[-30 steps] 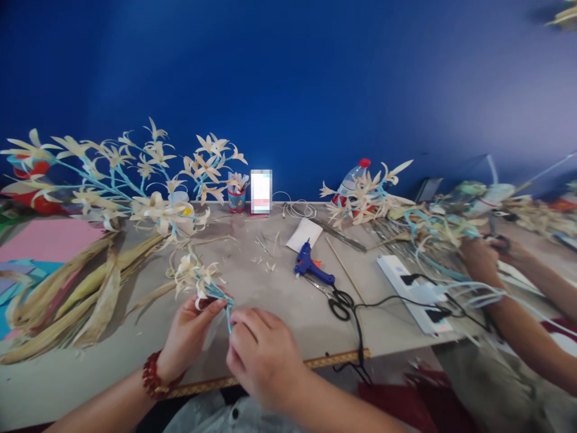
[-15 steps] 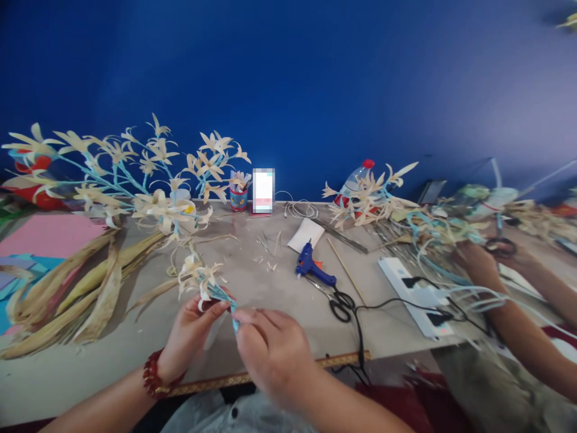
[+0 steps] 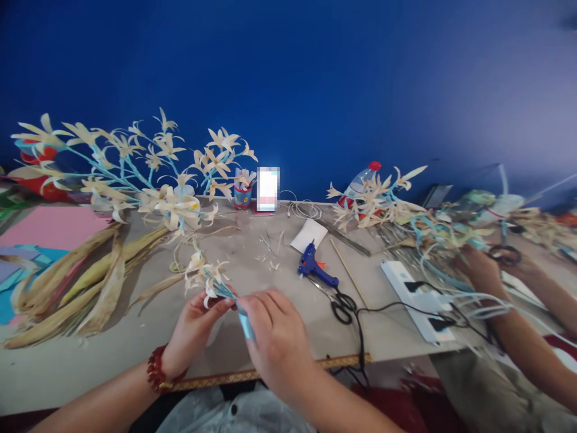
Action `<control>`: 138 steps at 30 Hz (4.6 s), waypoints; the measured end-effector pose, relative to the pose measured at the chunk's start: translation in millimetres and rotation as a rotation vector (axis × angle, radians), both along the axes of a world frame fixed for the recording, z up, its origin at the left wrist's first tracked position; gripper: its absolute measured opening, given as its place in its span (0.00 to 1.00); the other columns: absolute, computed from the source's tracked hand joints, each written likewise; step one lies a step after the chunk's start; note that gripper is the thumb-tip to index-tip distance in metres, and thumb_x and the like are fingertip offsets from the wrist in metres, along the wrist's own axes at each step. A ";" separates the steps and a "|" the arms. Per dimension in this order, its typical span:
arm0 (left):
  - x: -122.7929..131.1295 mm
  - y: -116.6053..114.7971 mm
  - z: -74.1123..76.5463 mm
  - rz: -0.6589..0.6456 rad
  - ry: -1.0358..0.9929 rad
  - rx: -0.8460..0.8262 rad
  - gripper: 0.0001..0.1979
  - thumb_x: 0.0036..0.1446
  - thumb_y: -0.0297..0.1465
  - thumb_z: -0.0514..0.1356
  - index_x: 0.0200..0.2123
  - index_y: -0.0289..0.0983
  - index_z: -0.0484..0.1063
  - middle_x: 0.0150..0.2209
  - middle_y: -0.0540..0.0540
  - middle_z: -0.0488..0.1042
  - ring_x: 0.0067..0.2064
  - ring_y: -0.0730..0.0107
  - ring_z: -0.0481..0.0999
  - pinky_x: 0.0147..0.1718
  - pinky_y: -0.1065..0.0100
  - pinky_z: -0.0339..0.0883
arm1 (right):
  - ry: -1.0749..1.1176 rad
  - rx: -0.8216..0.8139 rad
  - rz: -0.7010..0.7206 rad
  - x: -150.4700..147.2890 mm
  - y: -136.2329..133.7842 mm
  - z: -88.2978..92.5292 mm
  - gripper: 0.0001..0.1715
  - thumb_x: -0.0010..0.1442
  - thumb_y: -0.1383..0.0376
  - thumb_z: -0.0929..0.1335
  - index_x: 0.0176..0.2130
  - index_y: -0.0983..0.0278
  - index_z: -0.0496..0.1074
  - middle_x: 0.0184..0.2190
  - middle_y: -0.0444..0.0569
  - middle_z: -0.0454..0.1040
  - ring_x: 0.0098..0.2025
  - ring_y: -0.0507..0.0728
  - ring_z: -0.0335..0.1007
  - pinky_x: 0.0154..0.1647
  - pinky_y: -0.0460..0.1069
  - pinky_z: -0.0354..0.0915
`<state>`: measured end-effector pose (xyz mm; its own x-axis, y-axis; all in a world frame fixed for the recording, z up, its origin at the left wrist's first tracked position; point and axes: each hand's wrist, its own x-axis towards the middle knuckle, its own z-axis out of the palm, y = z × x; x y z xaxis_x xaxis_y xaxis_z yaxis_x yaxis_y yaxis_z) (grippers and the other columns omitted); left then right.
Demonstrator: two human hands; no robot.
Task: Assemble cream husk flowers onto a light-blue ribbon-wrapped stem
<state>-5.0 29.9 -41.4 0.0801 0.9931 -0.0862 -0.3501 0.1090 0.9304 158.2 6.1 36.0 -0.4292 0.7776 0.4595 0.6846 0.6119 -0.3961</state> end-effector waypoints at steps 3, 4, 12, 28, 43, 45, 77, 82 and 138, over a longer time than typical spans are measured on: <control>-0.5 -0.6 -0.8 0.009 -0.013 -0.007 0.04 0.50 0.30 0.66 0.31 0.36 0.77 0.28 0.49 0.77 0.31 0.70 0.73 0.36 0.70 0.67 | 0.056 0.067 0.017 -4.2 -5.2 -8.7 0.15 0.54 0.77 0.62 0.39 0.62 0.69 0.35 0.50 0.74 0.37 0.59 0.67 0.43 0.56 0.66; -0.6 -0.7 -1.1 0.011 -0.019 -0.010 0.04 0.50 0.30 0.66 0.31 0.36 0.77 0.28 0.49 0.77 0.32 0.70 0.73 0.36 0.70 0.67 | 0.081 0.081 0.023 -6.1 -7.4 -12.0 0.15 0.54 0.77 0.62 0.38 0.62 0.69 0.35 0.50 0.74 0.37 0.59 0.67 0.42 0.56 0.66; -1.8 -1.0 -1.1 0.037 -0.009 -0.043 0.05 0.48 0.30 0.67 0.31 0.38 0.78 0.30 0.50 0.79 0.33 0.71 0.73 0.36 0.72 0.67 | 0.269 0.108 -0.026 -21.1 -22.8 -30.7 0.13 0.56 0.77 0.61 0.35 0.63 0.68 0.34 0.52 0.73 0.42 0.58 0.72 0.39 0.52 0.69; 0.4 -0.8 1.8 0.052 -0.118 -0.112 0.06 0.46 0.29 0.69 0.31 0.37 0.78 0.30 0.50 0.80 0.33 0.74 0.75 0.37 0.74 0.68 | 0.189 0.217 -0.042 4.6 -13.2 -27.9 0.09 0.59 0.72 0.65 0.40 0.63 0.71 0.31 0.50 0.75 0.33 0.55 0.70 0.40 0.53 0.68; -0.9 -0.4 2.2 0.034 -0.185 -0.140 0.08 0.46 0.28 0.69 0.33 0.37 0.78 0.30 0.51 0.79 0.33 0.74 0.75 0.36 0.74 0.68 | 0.000 0.277 -0.100 -12.8 6.1 -35.1 0.06 0.59 0.72 0.67 0.34 0.62 0.73 0.30 0.47 0.74 0.34 0.55 0.66 0.45 0.51 0.65; -0.9 -0.5 2.4 0.030 -0.178 -0.146 0.08 0.46 0.28 0.69 0.33 0.37 0.78 0.30 0.50 0.79 0.33 0.73 0.75 0.36 0.73 0.68 | 0.008 0.255 -0.073 -11.8 4.7 -35.0 0.07 0.59 0.73 0.65 0.36 0.63 0.72 0.31 0.47 0.75 0.35 0.55 0.67 0.47 0.51 0.64; -0.7 -1.6 3.0 -0.026 0.050 -0.052 0.06 0.47 0.31 0.67 0.30 0.36 0.78 0.27 0.48 0.78 0.30 0.68 0.74 0.34 0.69 0.68 | -0.018 -0.134 0.056 5.7 2.3 13.8 0.12 0.60 0.75 0.59 0.38 0.63 0.67 0.35 0.52 0.74 0.38 0.56 0.71 0.39 0.50 0.68; -1.0 -1.2 4.0 -0.108 0.066 -0.054 0.07 0.48 0.32 0.67 0.32 0.36 0.78 0.27 0.47 0.77 0.31 0.68 0.74 0.34 0.68 0.68 | -0.043 -0.250 0.219 21.5 19.7 20.7 0.10 0.61 0.74 0.61 0.38 0.62 0.68 0.34 0.49 0.74 0.37 0.54 0.71 0.38 0.47 0.67; 2.3 0.6 14.8 -0.311 -0.302 -0.173 0.03 0.50 0.26 0.66 0.31 0.34 0.79 0.29 0.48 0.75 0.30 0.75 0.70 0.33 0.74 0.65 | 0.657 -0.548 0.123 21.1 36.9 -73.3 0.09 0.59 0.60 0.68 0.32 0.63 0.68 0.27 0.43 0.68 0.28 0.51 0.65 0.30 0.45 0.62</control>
<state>-2.7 30.5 -26.6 0.4189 0.8909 -0.1756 -0.5288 0.3966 0.7504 179.3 43.1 -37.3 -0.3042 0.9274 0.2175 0.1547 0.2734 -0.9494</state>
